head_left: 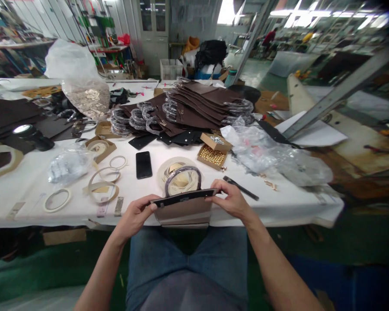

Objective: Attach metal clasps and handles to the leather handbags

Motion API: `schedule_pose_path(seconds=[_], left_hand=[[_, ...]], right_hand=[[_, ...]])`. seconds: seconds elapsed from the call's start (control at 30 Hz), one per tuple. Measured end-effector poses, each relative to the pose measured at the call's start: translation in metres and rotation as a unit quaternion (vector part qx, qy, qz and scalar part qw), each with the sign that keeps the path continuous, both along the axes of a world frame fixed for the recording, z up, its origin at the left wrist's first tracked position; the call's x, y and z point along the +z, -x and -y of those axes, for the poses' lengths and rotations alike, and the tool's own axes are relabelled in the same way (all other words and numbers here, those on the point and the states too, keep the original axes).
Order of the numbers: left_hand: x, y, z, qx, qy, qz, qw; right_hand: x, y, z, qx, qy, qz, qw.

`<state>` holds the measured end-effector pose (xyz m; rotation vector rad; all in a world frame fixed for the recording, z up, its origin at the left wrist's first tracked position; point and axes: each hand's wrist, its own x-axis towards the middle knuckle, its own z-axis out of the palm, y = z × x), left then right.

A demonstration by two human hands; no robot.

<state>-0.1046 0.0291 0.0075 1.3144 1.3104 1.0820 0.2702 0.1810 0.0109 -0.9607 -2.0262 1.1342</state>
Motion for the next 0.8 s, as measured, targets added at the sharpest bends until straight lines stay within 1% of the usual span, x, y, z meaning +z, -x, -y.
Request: schedule_pose_path(seconds=[0.07,0.17,0.27,0.33,0.4,0.47,0.53,0.6,0.63,0.73,0.8], left_hand=[[-0.003,-0.001,0.004,0.019,0.014,0.006,1.0],[-0.012,-0.004,0.005,0.049,0.027,0.02,0.998],[-0.019,-0.009,0.0,0.061,0.048,0.081,0.994],[-0.021,-0.012,-0.007,0.066,0.076,0.14,0.985],[-0.02,-0.013,-0.018,0.068,0.109,0.192,0.973],[-0.018,-0.01,-0.033,0.055,0.131,0.229,0.963],[-0.015,-0.006,-0.049,0.033,0.136,0.25,0.958],[-0.015,-0.002,-0.063,0.024,0.133,0.236,0.962],[-0.016,0.0,-0.07,0.028,0.133,0.213,0.967],[-0.022,0.003,-0.083,0.056,0.135,0.109,0.983],[-0.025,0.005,-0.088,0.065,0.134,0.048,0.988]], right_hand=[[-0.003,0.002,0.005,-0.009,0.021,-0.017,1.0],[-0.008,0.01,0.01,-0.046,0.066,-0.015,0.997],[-0.01,0.02,0.007,-0.088,0.119,-0.014,0.989],[-0.009,0.027,0.001,-0.097,0.136,-0.02,0.986],[-0.007,0.033,-0.009,-0.108,0.133,-0.024,0.985],[-0.007,0.038,-0.021,-0.134,0.13,-0.023,0.982],[-0.01,0.042,-0.032,-0.165,0.134,-0.019,0.977],[-0.017,0.045,-0.042,-0.192,0.139,-0.015,0.971],[-0.022,0.046,-0.046,-0.202,0.138,-0.011,0.97],[-0.041,0.049,-0.052,-0.227,0.122,0.01,0.966],[-0.053,0.051,-0.054,-0.228,0.129,0.019,0.965]])
